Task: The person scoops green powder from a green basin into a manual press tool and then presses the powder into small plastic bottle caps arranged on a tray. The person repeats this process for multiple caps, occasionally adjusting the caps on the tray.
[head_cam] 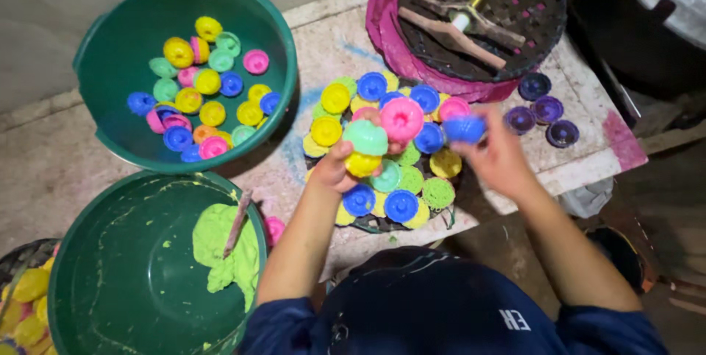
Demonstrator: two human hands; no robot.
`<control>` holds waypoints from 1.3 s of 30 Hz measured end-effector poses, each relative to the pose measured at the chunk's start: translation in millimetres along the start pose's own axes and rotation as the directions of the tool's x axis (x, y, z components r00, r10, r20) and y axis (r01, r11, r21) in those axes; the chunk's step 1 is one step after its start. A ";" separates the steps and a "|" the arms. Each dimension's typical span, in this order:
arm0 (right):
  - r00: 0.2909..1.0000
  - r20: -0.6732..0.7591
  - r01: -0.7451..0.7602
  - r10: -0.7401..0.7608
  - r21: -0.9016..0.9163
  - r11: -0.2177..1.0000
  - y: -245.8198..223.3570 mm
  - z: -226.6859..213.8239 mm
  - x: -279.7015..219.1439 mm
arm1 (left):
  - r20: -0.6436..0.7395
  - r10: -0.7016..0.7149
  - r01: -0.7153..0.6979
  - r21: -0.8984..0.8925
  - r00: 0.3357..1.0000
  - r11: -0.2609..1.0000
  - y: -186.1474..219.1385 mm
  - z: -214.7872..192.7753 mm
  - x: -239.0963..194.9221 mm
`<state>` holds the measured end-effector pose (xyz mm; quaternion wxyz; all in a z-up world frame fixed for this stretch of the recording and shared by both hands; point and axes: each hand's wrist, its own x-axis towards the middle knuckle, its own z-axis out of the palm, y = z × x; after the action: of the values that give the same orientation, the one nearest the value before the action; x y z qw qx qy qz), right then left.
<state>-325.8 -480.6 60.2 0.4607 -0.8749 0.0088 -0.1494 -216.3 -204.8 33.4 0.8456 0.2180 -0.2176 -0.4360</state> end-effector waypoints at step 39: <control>0.972 0.231 -0.049 0.029 0.082 0.995 21.5 29.2 -104.2 | -0.570 0.267 0.178 0.606 0.777 0.775 12.1 -11.7 -55.1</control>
<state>-414.8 -453.6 0.9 0.4993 -0.8649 -0.0340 -0.0384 -230.9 -150.5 20.9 0.7559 0.6144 -0.0616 -0.2178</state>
